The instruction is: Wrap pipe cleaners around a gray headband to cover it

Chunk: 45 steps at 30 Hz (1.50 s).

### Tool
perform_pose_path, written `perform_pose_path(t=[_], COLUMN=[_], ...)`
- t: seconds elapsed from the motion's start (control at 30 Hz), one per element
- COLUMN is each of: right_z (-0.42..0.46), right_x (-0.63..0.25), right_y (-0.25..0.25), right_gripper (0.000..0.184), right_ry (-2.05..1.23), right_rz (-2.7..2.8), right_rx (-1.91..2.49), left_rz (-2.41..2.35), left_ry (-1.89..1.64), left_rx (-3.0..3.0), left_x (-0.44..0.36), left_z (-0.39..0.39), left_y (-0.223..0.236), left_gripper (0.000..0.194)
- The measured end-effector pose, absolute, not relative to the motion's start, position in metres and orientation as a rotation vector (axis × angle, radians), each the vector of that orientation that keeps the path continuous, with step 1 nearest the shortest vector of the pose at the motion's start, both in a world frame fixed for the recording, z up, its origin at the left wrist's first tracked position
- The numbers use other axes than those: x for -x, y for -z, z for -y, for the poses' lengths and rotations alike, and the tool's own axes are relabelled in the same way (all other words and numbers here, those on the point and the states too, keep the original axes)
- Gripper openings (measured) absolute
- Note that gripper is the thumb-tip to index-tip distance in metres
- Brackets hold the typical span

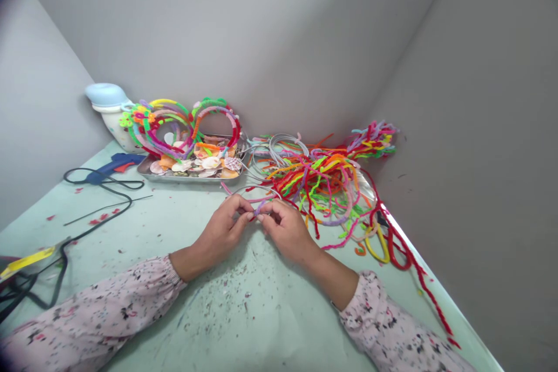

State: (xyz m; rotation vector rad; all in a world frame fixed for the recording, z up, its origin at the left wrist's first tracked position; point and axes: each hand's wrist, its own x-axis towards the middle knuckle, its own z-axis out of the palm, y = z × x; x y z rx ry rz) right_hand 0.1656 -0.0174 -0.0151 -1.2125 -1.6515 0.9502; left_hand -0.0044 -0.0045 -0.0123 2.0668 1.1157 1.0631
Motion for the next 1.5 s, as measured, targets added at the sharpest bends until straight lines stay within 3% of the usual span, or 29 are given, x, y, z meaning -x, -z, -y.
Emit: perform_pose_path(t=[1.5], right_z=[0.0210], right_x=[-0.1652], right_y=[0.0109], right_gripper=[0.007], right_ry=[-1.039], right_rz=[1.627], right_rx=[1.216], left_rz=[-1.131], left_ry=[-1.054], left_rx=[-2.139], left_x=[0.0036], left_z=[0.0076], left_y=[0.0087], left_gripper=[0.004])
